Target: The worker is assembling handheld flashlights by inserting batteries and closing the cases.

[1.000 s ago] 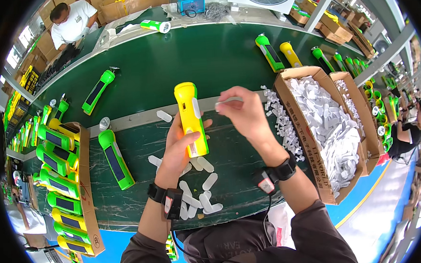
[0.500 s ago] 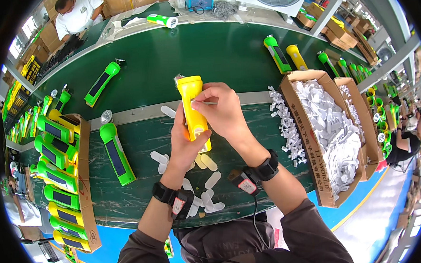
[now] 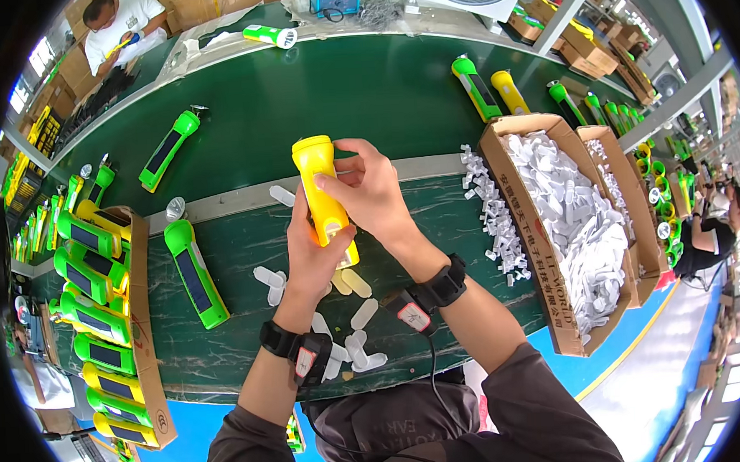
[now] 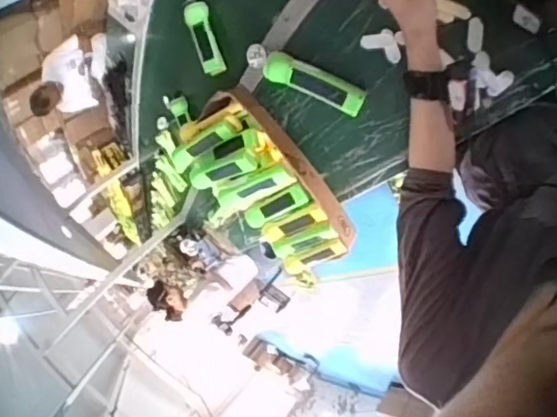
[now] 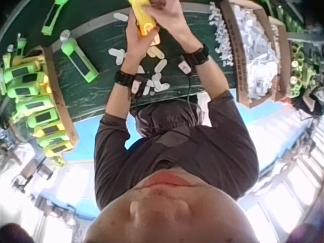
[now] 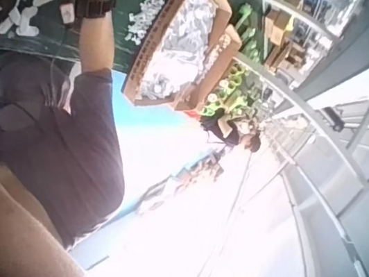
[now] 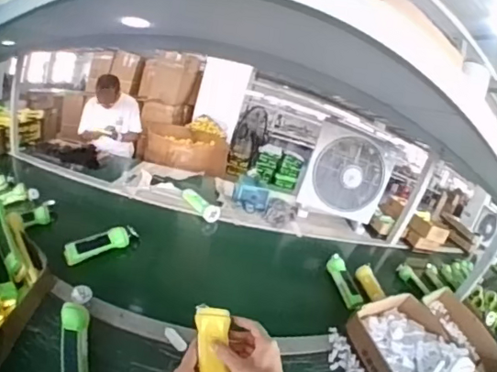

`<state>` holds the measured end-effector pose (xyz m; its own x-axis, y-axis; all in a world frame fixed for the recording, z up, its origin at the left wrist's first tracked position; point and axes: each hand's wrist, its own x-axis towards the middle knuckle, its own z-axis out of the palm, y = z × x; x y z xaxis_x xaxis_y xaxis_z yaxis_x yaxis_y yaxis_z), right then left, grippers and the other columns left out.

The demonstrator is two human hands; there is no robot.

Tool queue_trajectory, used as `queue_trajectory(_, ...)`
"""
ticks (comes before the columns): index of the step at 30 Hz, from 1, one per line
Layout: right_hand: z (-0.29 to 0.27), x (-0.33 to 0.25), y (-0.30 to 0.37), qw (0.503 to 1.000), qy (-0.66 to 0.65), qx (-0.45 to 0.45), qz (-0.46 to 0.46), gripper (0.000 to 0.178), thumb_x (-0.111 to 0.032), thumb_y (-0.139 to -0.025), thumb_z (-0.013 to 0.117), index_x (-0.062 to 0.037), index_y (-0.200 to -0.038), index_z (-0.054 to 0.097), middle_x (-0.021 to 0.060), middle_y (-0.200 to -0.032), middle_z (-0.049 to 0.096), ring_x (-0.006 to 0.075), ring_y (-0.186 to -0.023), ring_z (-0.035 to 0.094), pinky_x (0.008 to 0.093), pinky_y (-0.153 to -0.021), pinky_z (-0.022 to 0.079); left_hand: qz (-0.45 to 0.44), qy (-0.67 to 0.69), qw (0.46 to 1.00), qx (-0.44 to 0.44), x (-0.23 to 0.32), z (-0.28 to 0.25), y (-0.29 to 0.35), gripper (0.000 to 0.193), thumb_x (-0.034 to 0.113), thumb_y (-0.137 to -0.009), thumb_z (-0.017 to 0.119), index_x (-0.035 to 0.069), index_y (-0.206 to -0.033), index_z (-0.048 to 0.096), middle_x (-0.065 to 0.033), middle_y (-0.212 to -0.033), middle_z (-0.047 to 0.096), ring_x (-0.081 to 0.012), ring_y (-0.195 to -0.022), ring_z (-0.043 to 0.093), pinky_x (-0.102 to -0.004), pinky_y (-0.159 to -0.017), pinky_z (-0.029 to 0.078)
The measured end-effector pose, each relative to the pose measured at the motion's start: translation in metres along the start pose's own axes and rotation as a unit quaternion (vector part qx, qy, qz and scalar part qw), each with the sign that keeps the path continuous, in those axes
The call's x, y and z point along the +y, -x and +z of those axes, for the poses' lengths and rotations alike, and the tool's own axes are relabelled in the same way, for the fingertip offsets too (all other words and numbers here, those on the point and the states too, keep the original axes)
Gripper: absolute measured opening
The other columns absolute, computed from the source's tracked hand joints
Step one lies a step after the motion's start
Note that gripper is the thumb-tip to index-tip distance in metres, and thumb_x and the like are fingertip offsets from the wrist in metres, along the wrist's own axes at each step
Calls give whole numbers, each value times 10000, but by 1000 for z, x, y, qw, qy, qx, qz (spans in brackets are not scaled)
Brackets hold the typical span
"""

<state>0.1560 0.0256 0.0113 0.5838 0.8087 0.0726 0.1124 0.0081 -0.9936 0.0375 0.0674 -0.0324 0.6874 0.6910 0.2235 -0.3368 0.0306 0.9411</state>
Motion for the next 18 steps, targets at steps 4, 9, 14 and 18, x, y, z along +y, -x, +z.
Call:
queue_trajectory(4,0,1,5,997,-74,-14,-10,504,-31,-826,689,91,-1260,463,228,-1106,633,250,-966,662,334,-784,562,13,22,1000,16,-2,4,0,775,-36,-728,637,33,-1421,298,-97,-1082,559,-175,-981,591,-287,-826,509)
queue_trajectory(9,3,-1,9,996,-86,-13,-25,508,-20,-834,678,72,-1287,466,214,-1122,629,250,-981,654,341,-826,553,5,-23,1000,12,0,2,1,806,-36,-734,651,29,-1444,276,-105,-1102,559,-178,-984,584,-290,-829,506)
queue_trajectory(14,0,0,4,997,-66,-19,-23,492,-50,-835,692,69,-1266,486,205,-1085,644,246,-960,659,340,-802,549,15,2,1000,14,-8,0,-2,820,-55,-735,650,32,-1454,265,-90,-1132,549,-187,-991,592,-298,-826,513)
queue_trajectory(18,-42,4,-29,972,217,34,-88,394,-173,-849,693,38,-1162,579,214,-1054,658,280,-942,664,364,-813,534,-56,70,995,34,0,-3,2,767,-83,-769,615,60,-1450,292,-60,-1178,534,-161,-1065,584,-293,-853,506)
